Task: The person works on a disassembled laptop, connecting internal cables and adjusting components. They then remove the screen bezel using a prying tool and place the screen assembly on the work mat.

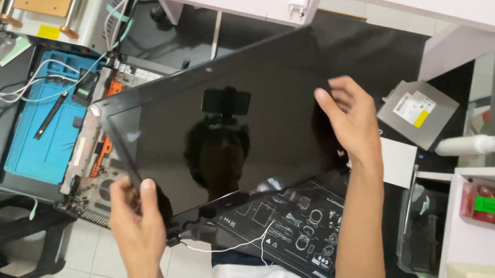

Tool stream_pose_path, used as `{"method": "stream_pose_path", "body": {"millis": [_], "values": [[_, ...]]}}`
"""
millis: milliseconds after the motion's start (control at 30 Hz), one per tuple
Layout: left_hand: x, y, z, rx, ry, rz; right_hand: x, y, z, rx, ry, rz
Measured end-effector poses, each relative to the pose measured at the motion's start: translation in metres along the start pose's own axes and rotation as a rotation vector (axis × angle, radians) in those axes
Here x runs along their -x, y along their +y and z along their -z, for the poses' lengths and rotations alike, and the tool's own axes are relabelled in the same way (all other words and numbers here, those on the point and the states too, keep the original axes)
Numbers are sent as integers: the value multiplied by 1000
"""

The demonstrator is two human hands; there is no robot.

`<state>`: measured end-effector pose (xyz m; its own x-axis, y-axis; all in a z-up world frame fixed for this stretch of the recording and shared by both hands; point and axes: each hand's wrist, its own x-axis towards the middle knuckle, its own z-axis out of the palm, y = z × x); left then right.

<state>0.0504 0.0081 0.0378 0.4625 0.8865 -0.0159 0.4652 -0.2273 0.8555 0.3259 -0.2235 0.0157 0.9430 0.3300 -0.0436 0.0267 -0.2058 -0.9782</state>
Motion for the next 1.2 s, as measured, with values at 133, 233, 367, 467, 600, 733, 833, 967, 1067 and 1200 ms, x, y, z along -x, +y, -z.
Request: {"method": "stream_pose_path", "body": {"millis": [133, 233, 367, 467, 600, 733, 833, 967, 1067, 1200], "values": [[7, 37, -48, -105, -209, -25, 57, 79, 58, -43, 248, -129], [16, 38, -85, -182, -377, -92, 90, 129, 86, -85, 403, -200], [17, 12, -128, -222, -389, -272, 106, 152, 103, 83, 500, -222], [17, -12, -146, -247, -336, -387, 115, 149, 102, 273, 529, -235], [12, -12, -156, -293, -287, -466, 114, 143, 100, 513, 553, -171], [10, -9, -160, -345, -289, -438, 113, 134, 96, 574, 548, -145], [8, -10, -164, -366, -286, -448, 111, 132, 91, 590, 553, -174], [7, -14, -169, -366, -283, -482, 113, 144, 85, 637, 582, -99], [7, -8, -172, -375, -266, -524, 109, 141, 81, 680, 573, -68], [4, -8, -178, -447, -266, -568, 110, 122, 74, 718, 536, -110]]}}
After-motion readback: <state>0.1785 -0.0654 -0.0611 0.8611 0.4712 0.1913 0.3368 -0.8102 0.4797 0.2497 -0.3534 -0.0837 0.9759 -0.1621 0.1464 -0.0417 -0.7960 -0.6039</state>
